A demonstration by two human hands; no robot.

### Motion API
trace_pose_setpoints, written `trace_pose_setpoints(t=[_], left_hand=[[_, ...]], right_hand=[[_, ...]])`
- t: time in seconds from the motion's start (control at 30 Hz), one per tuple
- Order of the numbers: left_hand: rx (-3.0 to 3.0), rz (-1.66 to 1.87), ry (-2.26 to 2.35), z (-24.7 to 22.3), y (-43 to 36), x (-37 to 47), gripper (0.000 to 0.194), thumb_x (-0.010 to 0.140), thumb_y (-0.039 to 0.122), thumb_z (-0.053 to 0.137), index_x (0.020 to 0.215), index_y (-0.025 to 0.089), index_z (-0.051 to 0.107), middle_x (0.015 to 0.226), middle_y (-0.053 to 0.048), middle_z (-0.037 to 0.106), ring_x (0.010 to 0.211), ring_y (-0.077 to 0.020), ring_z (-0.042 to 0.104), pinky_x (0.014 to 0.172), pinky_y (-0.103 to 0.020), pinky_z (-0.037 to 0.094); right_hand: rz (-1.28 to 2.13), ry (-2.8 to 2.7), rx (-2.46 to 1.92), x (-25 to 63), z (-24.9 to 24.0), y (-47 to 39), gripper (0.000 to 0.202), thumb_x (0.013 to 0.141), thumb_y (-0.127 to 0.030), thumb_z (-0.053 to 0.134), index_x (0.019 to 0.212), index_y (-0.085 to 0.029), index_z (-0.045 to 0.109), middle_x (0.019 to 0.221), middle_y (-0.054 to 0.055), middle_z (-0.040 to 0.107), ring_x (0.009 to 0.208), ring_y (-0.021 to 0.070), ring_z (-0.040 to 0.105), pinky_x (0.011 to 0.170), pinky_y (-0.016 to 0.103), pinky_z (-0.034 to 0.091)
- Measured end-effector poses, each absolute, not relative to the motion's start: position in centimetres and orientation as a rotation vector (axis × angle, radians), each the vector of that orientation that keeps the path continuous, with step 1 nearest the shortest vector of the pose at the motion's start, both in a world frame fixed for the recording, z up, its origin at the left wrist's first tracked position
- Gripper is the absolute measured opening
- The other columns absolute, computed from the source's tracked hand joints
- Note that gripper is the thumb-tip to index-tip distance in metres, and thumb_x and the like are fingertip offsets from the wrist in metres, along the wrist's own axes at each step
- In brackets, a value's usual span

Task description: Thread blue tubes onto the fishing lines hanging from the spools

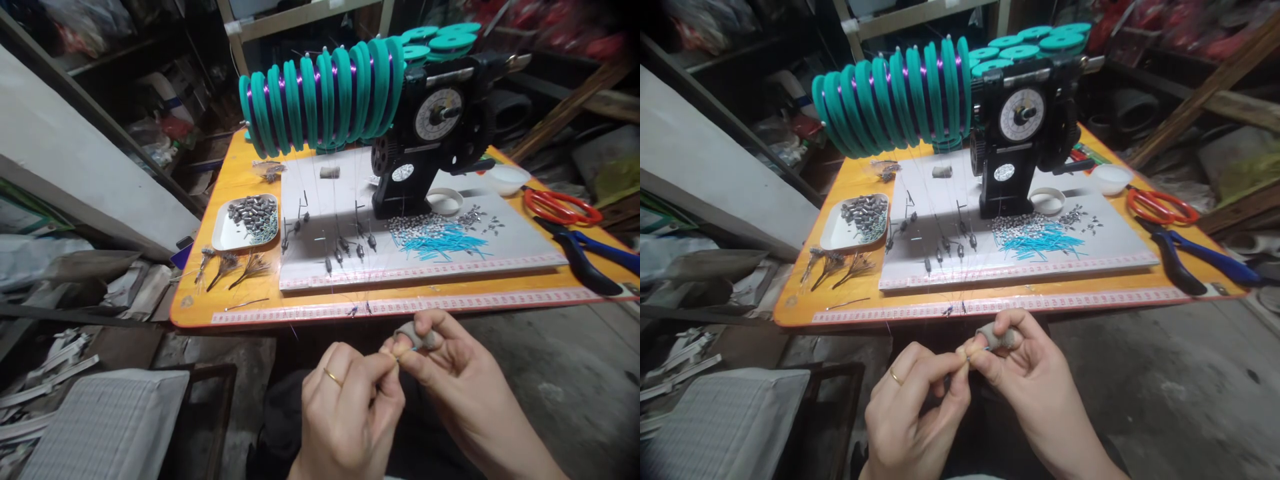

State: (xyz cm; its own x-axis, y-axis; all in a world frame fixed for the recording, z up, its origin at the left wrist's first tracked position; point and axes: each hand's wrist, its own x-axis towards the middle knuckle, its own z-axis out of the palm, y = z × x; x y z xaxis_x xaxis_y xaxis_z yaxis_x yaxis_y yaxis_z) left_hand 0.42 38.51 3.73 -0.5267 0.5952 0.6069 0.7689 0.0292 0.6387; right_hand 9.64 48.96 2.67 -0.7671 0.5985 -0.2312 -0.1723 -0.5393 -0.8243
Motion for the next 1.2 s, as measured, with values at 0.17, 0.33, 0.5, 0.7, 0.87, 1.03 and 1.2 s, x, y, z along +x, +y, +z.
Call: trace_pose_setpoints(t=[0.17,0.33,0.5,0.7,0.87,1.03,1.2], left_hand=[[-1.342,-1.689,-2.136,3.7,38.4,0.2,0.019,0.080,0.000,0.063,0.085,0.018,0.065,0.061,0.004,0.050,0.053,-0.0088,0.045,0.050,-0.021,0.042],[-1.389,-1.654,-2.142,4.0,38.4,0.0,0.019,0.079,-0.001,0.064,0.083,0.017,0.065,0.059,0.004,0.049,0.051,-0.0085,0.046,0.049,-0.020,0.043],[-1.376,-1.632,-2.144,3.7,38.3,0.1,0.020,0.080,-0.001,0.062,0.084,0.018,0.065,0.061,0.003,0.051,0.052,-0.0092,0.044,0.049,-0.021,0.041],[-1.366,-1.745,-2.154,3.6,38.4,-0.1,0.019,0.079,0.001,0.063,0.084,0.019,0.065,0.062,0.004,0.052,0.051,-0.0081,0.046,0.049,-0.019,0.043],[-1.377,-1.857,-2.123,3.1,38.8,-0.3,0.028,0.076,0.004,0.070,0.099,0.021,0.067,0.064,0.006,0.055,0.048,-0.0069,0.044,0.042,-0.017,0.040],[-1.324,-1.960,-2.078,2.2,39.4,-0.6,0.022,0.075,0.003,0.070,0.086,0.023,0.070,0.061,0.006,0.054,0.044,-0.0057,0.043,0.037,-0.016,0.033],[-1.322,-2.170,-1.997,2.4,40.0,-0.4,0.017,0.076,0.006,0.071,0.081,0.023,0.071,0.058,0.005,0.048,0.048,-0.0075,0.045,0.041,-0.017,0.036]], right_hand=[[2.401,-1.027,-0.719,9.3,3.2,48.7,0.030,0.082,-0.019,0.077,0.090,-0.024,0.049,0.080,-0.004,0.070,0.074,0.0075,0.066,0.070,0.018,0.054],[2.406,-1.027,-0.738,9.1,3.4,48.5,0.032,0.081,-0.020,0.078,0.089,-0.023,0.048,0.079,-0.004,0.069,0.072,0.0078,0.065,0.069,0.018,0.052],[2.374,-1.055,-0.764,9.2,3.3,48.6,0.034,0.079,-0.020,0.080,0.089,-0.024,0.047,0.079,-0.003,0.069,0.073,0.0095,0.065,0.070,0.021,0.053],[2.438,-0.949,-0.735,9.0,3.6,48.4,0.031,0.078,-0.020,0.080,0.090,-0.023,0.052,0.079,-0.003,0.069,0.071,0.0076,0.064,0.068,0.018,0.051],[2.574,-0.827,-0.703,8.7,4.1,48.3,0.028,0.081,-0.025,0.078,0.095,-0.022,0.054,0.076,-0.003,0.067,0.068,0.0057,0.061,0.066,0.015,0.046],[2.528,-0.837,-0.692,8.8,3.7,48.0,0.030,0.080,-0.028,0.080,0.096,-0.020,0.055,0.072,-0.005,0.065,0.064,0.0037,0.058,0.064,0.014,0.044],[2.068,-1.537,-0.690,9.5,3.5,50.3,0.019,0.087,-0.031,0.071,0.102,-0.025,0.060,0.082,0.000,0.071,0.073,0.0134,0.065,0.069,0.026,0.051]])
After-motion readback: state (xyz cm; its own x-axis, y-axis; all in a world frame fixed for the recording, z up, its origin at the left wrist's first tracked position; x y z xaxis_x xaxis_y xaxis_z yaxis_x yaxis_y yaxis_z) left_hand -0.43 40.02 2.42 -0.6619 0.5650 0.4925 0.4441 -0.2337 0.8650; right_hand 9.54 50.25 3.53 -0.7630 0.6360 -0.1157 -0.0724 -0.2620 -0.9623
